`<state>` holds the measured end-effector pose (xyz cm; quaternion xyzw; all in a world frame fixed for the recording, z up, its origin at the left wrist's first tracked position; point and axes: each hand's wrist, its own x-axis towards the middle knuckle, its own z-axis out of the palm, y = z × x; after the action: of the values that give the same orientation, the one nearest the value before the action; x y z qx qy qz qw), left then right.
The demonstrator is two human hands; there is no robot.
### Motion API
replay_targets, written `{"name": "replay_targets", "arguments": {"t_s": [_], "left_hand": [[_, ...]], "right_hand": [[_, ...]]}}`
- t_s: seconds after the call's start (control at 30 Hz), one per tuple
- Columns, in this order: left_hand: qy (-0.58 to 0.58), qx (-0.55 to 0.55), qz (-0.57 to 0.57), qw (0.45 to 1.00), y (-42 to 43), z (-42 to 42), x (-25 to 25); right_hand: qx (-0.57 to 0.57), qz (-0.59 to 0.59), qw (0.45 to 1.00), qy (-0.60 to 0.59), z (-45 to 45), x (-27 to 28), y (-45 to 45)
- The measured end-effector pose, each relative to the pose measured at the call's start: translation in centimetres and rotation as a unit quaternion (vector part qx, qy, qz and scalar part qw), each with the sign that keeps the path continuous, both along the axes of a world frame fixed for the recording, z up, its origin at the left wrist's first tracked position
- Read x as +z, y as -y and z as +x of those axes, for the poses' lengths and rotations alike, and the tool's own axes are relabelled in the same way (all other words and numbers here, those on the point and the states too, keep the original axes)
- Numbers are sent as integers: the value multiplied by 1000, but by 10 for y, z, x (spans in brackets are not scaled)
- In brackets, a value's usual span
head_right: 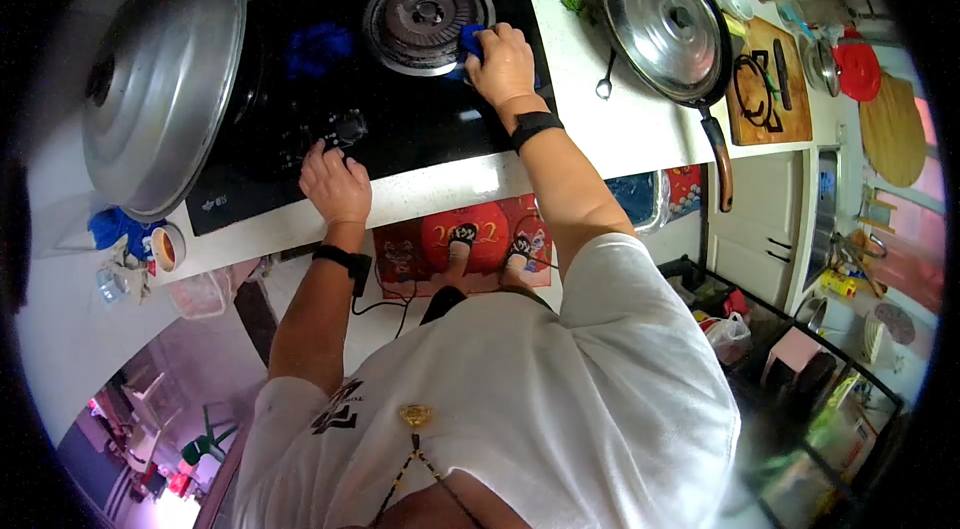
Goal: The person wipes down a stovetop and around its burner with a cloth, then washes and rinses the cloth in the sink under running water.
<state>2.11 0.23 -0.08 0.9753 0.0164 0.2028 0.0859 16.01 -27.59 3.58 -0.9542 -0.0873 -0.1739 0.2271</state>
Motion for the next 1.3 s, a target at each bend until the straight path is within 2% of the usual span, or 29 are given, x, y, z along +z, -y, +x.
{"name": "replay_targets", "arguments": {"t_s": [0.2, 0.27, 0.4, 0.53, 0.57, 0.73, 0.87, 1.0, 1.13, 1.17, 1.3], "left_hand": [[2, -3, -14, 1000, 0, 2, 1], [16, -11, -13, 1000, -1, 0, 1], [17, -9, -14, 1000, -2, 2, 0], [17, -2, -17, 1000, 0, 2, 1], [17, -2, -16, 1000, 0, 1, 2], [5, -4, -50, 999, -1, 1, 1], [6, 4, -32, 999, -2, -1, -1], [-6, 2, -46, 999, -1, -1, 1], [-8, 2, -36, 999, -1, 0, 1], [-8, 0, -33, 999, -1, 0, 2], [-13, 2, 0, 1000, 0, 0, 3]], "right_hand": [[-1, 0, 1000, -29, -11, 0, -26], [35, 36, 999, 7, -25, -1, -53], [110, 26, 993, -18, -20, 4, -96], [126, -25, 991, 37, 12, 1, -121], [122, -68, 990, 18, 17, 3, -126], [154, -94, 983, 28, 2, 0, -92], [91, -148, 985, -13, -13, 4, -14], [20, -89, 996, 18, 22, 9, 34], [-4, 12, 1000, 13, 65, -14, 33], [-25, -14, 1000, -8, 66, -18, 26], [-42, -4, 998, 48, 36, -19, -4]]}}
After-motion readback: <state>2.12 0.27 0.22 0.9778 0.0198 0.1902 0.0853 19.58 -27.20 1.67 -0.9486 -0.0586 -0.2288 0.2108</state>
